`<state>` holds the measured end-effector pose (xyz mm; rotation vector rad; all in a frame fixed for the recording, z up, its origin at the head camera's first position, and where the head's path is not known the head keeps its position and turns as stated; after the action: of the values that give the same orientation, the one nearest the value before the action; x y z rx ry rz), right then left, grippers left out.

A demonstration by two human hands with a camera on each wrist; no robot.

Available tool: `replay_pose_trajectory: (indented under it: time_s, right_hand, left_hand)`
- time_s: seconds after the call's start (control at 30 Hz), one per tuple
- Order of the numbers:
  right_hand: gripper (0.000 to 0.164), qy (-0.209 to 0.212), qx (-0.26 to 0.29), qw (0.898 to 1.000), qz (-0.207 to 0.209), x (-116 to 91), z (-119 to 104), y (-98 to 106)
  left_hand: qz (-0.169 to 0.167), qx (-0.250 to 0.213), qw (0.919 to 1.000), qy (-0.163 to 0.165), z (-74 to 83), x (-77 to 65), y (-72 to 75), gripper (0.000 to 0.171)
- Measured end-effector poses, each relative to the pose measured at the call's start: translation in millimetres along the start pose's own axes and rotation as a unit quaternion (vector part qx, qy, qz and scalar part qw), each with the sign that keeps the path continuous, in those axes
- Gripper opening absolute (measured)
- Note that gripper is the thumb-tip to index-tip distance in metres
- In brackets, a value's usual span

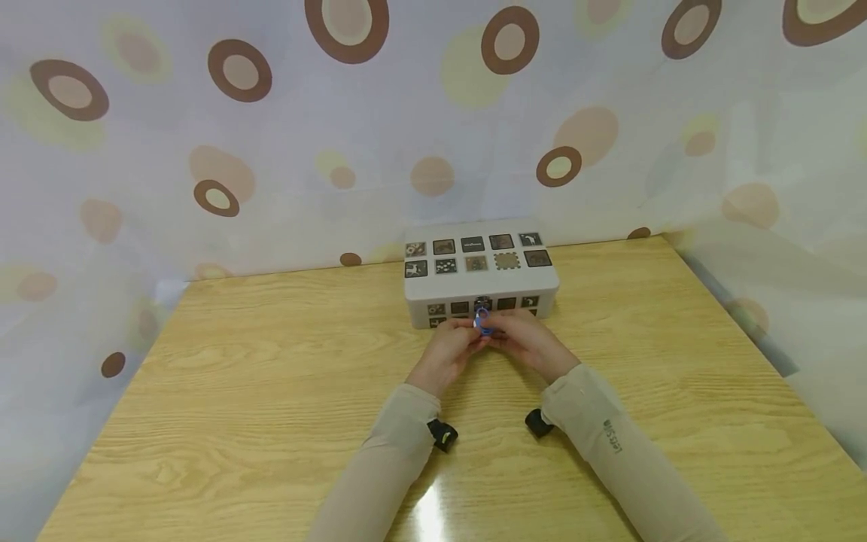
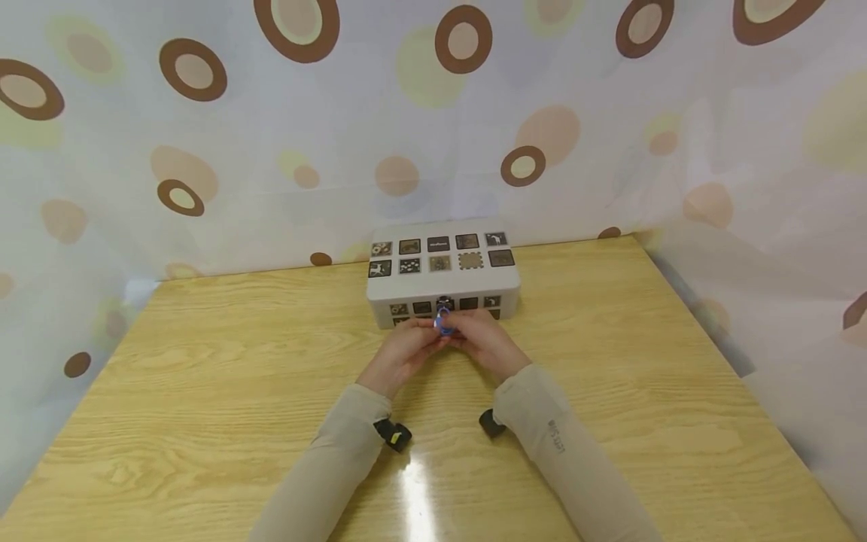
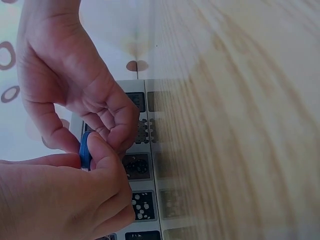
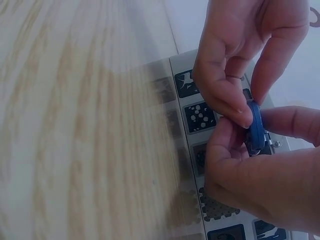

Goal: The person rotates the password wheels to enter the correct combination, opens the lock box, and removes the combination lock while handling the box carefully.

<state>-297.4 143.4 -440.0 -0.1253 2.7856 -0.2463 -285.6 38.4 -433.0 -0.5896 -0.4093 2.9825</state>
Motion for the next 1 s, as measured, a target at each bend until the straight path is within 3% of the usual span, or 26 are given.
replay_pose_trajectory:
  time_s: [0.4,0.7,1.0]
  right_hand:
    - [0.019,-0.034,0.014,0.999,0.022,-1.3,0.1,2.9]
    - [0.02,-0.015,-0.005,1.0,0.006,-0.7,0.4,1.5]
    - [0.031,-0.001,-0.018,1.0,0.004,-0.4,-0.8,0.0]
  left_hand:
    - [0.008,-0.002,0.9999,0.014,-0.6,0.3,1.6,0.026]
    - [-0.001,-0.002,1.0,0.004,-0.8,1.0,0.2,0.024]
    - [-0.009,-0.007,0.9999,-0.013,-6.2,9.4,3.2,0.017]
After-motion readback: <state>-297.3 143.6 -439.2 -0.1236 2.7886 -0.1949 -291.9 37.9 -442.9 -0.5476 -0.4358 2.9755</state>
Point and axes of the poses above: each hand's wrist, its own x-axis towards the middle knuckle, its own y-axis out of the back of the hand, z = x × y, the point moved 7 cm from there along x, towards the middle knuckle, and after that the axes turned 6 degrees about z, right-handed, at the moved point
